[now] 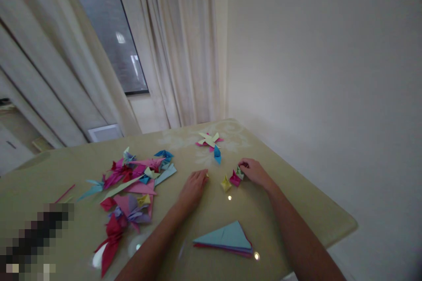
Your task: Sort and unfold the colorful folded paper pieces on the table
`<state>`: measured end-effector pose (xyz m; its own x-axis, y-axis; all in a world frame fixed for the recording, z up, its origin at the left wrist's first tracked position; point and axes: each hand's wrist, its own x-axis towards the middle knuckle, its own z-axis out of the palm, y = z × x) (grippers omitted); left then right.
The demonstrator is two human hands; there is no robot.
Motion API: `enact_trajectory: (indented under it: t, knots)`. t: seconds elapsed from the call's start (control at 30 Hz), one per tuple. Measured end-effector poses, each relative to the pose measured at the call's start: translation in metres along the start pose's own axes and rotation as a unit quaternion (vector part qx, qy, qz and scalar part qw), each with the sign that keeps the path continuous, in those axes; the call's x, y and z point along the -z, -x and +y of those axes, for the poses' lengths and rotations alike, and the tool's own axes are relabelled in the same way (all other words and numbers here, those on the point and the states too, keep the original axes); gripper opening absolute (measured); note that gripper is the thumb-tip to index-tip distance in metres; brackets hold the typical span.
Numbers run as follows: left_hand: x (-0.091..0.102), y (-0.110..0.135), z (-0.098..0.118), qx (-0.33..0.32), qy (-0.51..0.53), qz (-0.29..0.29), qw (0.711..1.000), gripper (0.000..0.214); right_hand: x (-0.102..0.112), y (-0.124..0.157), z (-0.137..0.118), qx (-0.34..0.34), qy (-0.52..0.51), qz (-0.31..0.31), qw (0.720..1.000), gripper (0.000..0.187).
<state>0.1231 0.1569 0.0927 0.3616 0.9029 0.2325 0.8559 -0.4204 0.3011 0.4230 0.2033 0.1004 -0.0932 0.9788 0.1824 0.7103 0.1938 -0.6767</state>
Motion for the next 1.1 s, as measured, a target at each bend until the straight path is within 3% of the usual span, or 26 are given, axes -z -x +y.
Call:
enact_trajectory:
  t: [0.2, 0.43, 0.57, 0.67, 0.77, 0.93, 1.1]
  knots:
    - [0.016, 0.039, 0.015, -0.071, 0.125, 0.009, 0.990, 0.042, -0.004, 0.002, -0.012, 0.031, -0.027, -0.018, 0.999, 0.020]
    - [0.014, 0.042, 0.010, -0.032, 0.159, 0.051, 0.985, 0.065, -0.008, 0.004, -0.018, 0.023, -0.047, -0.020, 0.998, 0.028]
    - [0.020, 0.044, -0.015, 0.058, 0.103, 0.107, 0.987, 0.067, -0.011, 0.003, -0.020, 0.021, -0.089, -0.018, 0.996, 0.036]
    - [0.031, 0.050, -0.039, 0.139, -0.030, 0.129, 0.981, 0.057, -0.014, 0.004, -0.021, 0.027, -0.115, -0.016, 0.993, 0.041]
    - [0.039, 0.055, -0.053, 0.199, -0.168, 0.109, 0.959, 0.050, -0.016, 0.005, -0.023, 0.026, -0.109, -0.014, 0.994, 0.041]
    - [0.042, 0.054, -0.049, 0.177, -0.163, 0.040, 0.970, 0.040, -0.015, 0.005, -0.023, 0.022, -0.120, -0.015, 0.992, 0.045]
    - [0.046, 0.054, -0.053, 0.181, -0.136, 0.029, 0.974, 0.026, -0.016, 0.006, -0.021, 0.034, -0.150, -0.010, 0.988, 0.051]
